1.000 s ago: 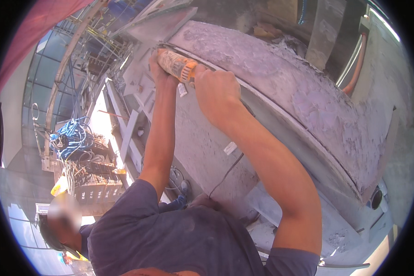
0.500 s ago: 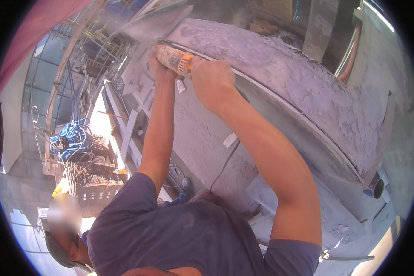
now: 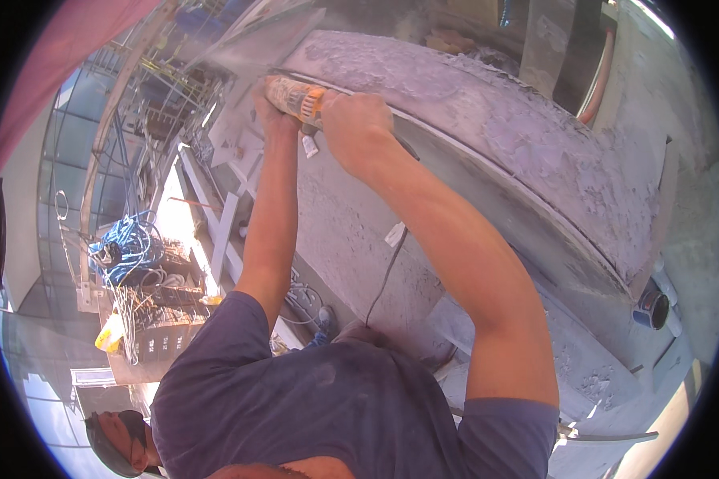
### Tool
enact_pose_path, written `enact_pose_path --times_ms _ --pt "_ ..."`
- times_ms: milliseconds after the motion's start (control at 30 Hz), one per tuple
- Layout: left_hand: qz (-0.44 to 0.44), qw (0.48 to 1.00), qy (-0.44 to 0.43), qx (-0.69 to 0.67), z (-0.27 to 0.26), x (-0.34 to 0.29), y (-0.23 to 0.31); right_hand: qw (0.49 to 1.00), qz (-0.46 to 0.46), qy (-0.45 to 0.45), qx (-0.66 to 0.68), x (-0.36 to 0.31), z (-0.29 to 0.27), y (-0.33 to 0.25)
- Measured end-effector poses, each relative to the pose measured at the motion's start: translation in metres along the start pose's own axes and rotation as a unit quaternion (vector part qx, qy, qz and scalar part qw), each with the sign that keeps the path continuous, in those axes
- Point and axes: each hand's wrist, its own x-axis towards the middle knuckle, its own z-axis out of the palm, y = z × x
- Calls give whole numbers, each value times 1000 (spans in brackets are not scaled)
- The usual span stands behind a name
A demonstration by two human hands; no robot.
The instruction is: The person positions a large pink insulation board onto a curved wall section, uses an angle grinder to trim its edge, and then applies adhesive with a trowel before pressing the board into place. A coworker assists by applying additional adhesive nearby.
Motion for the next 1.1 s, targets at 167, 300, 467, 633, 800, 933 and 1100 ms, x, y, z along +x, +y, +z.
enact_pose_path --times_ms 167,300,467,633,800,933,1100 --pt "-4 1000 -27 -14 -17 13 5 1000 1 0 7 2 2 -1" --pt "-28 999 -21 -19 4 0 -2 1000 2 -6 -12 2 1 4" --pt "50 998 -25 8 5 -28 13 999 9 -25 -34 -18 0 -9" --pt "99 994 -51 3 32 -65 36 999 9 43 -6 -44 14 -16" --pt "133 991 14 26 38 -91 47 996 -22 79 31 -49 37 -20" --pt "154 986 10 56 4 -99 50 998 -61 19 26 -54 53 -18" --pt "142 988 56 -1 -33 -126 43 966 -60 -179 176 -64 63 -16"
